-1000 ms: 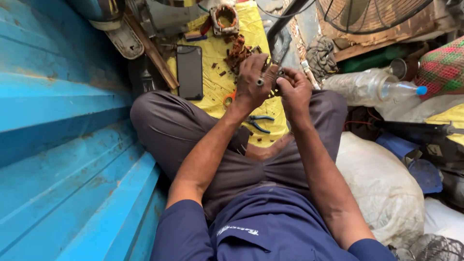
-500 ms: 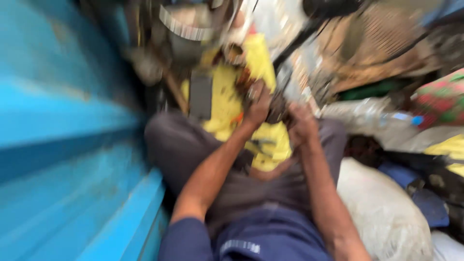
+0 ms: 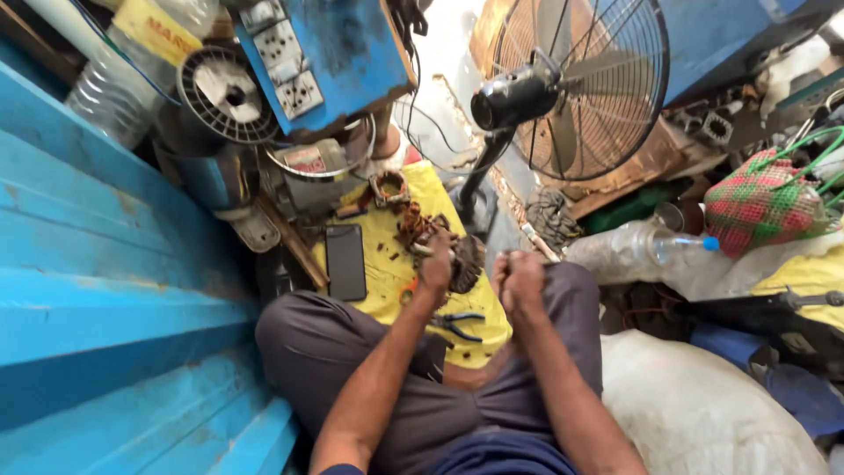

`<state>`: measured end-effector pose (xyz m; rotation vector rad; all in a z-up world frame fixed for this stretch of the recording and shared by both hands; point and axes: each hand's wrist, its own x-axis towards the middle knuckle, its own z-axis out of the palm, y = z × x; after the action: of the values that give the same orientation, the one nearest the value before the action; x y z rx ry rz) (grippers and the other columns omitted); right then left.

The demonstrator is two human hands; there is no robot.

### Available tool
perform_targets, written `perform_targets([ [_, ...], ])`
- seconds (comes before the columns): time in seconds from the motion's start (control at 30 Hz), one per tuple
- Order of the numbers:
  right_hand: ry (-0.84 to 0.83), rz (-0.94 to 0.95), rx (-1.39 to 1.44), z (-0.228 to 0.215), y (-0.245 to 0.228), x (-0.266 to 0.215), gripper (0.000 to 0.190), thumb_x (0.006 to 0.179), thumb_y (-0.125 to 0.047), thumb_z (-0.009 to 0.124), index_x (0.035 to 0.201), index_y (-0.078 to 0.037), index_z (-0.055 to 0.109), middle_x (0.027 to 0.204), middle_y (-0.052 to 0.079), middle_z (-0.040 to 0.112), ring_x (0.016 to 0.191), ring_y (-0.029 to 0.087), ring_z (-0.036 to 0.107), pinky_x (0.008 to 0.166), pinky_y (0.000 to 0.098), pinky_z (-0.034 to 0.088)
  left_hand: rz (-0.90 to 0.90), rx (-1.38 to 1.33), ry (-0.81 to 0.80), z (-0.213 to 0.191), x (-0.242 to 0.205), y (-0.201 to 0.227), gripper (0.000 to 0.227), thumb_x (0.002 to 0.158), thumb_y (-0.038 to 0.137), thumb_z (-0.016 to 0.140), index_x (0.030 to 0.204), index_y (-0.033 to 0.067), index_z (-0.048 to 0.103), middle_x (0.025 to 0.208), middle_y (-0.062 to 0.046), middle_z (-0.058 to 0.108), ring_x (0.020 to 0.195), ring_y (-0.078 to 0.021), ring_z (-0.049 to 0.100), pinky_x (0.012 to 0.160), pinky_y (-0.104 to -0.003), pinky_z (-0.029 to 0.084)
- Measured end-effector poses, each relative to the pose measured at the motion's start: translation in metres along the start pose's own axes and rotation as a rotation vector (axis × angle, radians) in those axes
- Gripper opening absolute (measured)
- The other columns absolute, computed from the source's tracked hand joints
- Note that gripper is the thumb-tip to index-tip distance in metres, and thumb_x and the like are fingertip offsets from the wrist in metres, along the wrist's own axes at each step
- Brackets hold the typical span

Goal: The person sits on the ground and works on an electric motor rotor, using pliers and a screwdriver to pry and remove components from the motor and its housing, handling the rotor and shaft by hand and setting removed parts on the cloth beside them.

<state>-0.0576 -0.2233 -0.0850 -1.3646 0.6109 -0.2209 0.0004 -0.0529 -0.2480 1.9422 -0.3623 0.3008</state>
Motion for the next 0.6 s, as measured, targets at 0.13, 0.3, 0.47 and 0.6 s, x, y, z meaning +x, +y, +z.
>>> perform_targets([
  [0.13, 0.183, 0.015, -0.063, 0.006, -0.063, -0.009, 0.027, 0.1, -0.022, 0.059, 0.12, -0.005, 0.053, 0.094, 0.006, 0.064, 0.072, 0.013, 0.061, 0.06, 0.0297, 0.053, -0.707, -0.807, 0.088, -0.123, 0.08, 0.164, 0.058, 0.114, 0.047, 0.038, 0.128, -0.0025, 0.064, 0.116, -0.018, 0.063, 0.101, -0.0228, 0.058, 0.092, -0.034, 0.049],
  [0.3, -0.123, -0.06, -0.276, 0.043, -0.106, -0.065, 0.038, 0.097, -0.021, 0.065, 0.13, -0.003, 0.058, 0.112, 0.01, 0.069, 0.089, 0.013, 0.069, 0.071, 0.0289, 0.058, -0.888, -0.784, 0.051, -0.133, 0.084, 0.195, 0.059, 0.105, 0.057, 0.039, 0.144, 0.0132, 0.048, 0.122, 0.006, 0.055, 0.113, -0.0112, 0.054, 0.097, -0.029, 0.044],
  [0.47, -0.18, -0.263, -0.486, 0.07, -0.118, -0.094, 0.041, 0.089, -0.012, 0.072, 0.127, 0.003, 0.064, 0.104, 0.01, 0.072, 0.088, 0.015, 0.069, 0.078, 0.029, 0.058, -0.774, -0.727, 0.005, -0.114, 0.065, 0.185, 0.046, 0.104, 0.047, 0.052, 0.12, 0.0048, 0.06, 0.103, -0.01, 0.063, 0.092, -0.0218, 0.056, 0.079, -0.037, 0.05],
  [0.6, -0.407, -0.02, -0.257, 0.033, -0.112, -0.057, 0.04, 0.087, -0.003, 0.072, 0.127, 0.003, 0.067, 0.101, 0.009, 0.074, 0.086, 0.014, 0.069, 0.078, 0.0283, 0.059, -0.482, -0.153, -0.234, -0.171, 0.089, 0.25, 0.047, 0.102, 0.046, 0.062, 0.115, 0.0016, 0.057, 0.103, -0.019, 0.068, 0.093, -0.0308, 0.067, 0.08, -0.04, 0.053],
])
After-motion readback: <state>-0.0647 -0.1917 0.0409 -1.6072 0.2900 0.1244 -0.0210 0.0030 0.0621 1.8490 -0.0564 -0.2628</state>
